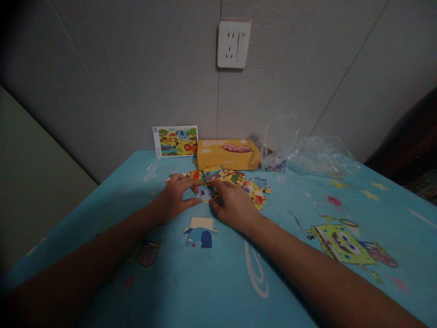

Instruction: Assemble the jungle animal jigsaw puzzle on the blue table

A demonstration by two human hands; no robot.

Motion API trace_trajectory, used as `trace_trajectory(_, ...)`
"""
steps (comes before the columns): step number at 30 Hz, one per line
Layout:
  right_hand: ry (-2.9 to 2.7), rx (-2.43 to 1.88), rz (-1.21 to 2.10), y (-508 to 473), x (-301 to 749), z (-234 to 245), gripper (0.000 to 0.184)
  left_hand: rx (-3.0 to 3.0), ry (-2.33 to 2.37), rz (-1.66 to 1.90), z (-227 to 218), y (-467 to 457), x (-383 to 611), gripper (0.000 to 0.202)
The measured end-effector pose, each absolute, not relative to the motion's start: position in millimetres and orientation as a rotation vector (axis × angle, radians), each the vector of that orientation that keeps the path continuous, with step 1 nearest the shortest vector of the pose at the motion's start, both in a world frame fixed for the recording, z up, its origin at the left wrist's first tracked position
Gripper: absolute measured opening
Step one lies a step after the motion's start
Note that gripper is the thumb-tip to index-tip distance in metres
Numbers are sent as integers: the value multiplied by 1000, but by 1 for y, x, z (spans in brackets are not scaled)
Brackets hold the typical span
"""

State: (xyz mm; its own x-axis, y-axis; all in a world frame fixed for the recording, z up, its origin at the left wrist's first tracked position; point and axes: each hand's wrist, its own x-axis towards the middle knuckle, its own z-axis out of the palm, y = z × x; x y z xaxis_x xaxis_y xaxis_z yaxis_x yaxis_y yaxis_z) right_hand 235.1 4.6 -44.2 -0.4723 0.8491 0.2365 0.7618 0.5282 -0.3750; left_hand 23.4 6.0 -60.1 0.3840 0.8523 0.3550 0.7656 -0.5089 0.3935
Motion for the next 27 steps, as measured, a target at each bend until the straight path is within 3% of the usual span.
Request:
trace_trajectory(18, -2377, -1237, 500, 10, 238, -48, 53, 2434, 1492, 825, -58, 3, 23, 41)
trace_trajectory(27, -2344, -1057, 548, 12, 239, -54, 38, 2590, 1531, 707, -58, 0, 21, 52)
